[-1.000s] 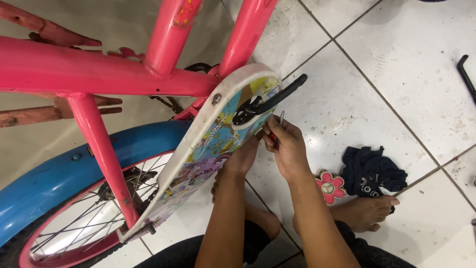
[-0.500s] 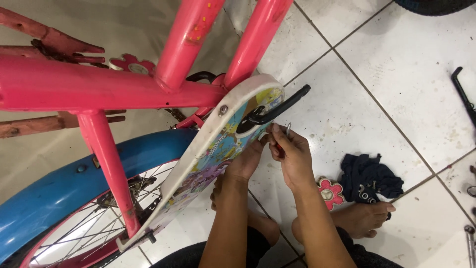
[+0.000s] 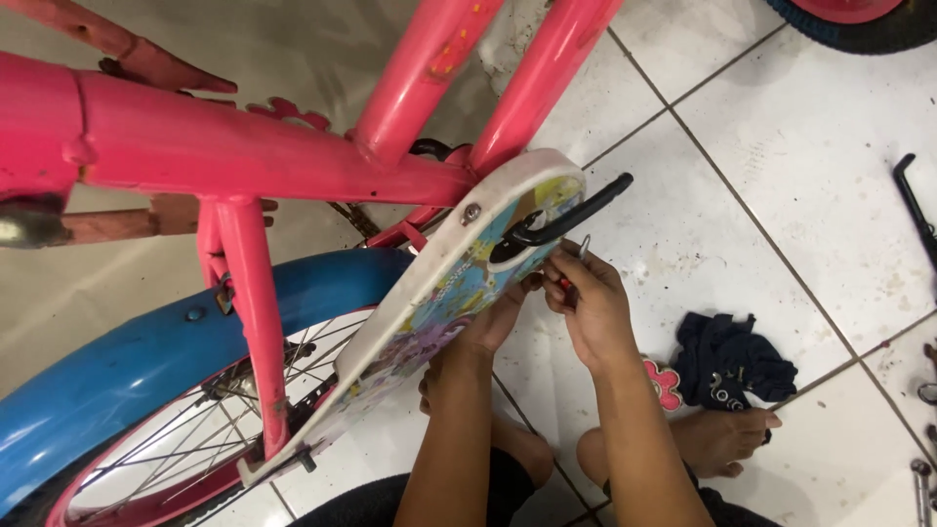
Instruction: Adjusting and securing the chain guard on a pink bicycle using a screwdriver.
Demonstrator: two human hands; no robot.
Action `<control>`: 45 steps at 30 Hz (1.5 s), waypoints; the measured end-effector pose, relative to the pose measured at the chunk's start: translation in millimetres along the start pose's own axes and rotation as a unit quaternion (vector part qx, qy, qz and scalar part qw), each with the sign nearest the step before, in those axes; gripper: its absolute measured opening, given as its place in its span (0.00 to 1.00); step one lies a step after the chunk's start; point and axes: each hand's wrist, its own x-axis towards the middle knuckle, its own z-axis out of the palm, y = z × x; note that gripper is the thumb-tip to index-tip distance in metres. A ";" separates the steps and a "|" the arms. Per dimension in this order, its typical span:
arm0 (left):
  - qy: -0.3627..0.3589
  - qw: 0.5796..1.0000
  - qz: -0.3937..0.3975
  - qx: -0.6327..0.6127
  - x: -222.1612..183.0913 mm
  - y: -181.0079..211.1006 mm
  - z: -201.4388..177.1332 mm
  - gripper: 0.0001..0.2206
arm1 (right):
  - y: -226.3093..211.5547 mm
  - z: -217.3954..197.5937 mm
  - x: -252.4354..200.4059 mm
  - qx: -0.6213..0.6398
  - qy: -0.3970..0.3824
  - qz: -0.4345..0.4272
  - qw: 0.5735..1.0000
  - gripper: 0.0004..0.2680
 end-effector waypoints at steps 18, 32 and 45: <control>0.031 0.983 0.083 0.158 4.7 4.8 9.8 0.10 | 13.8 12.0 -12.3 -0.008 0.100 -0.032 0.994 0.11; 0.048 0.948 0.145 0.280 6.9 5.2 37.7 0.13 | -17.8 16.0 -32.0 -0.106 0.093 -0.057 0.988 0.10; 0.059 0.904 0.189 0.380 11.1 8.6 44.4 0.15 | -4.7 11.3 -22.9 -0.200 0.094 -0.095 0.971 0.08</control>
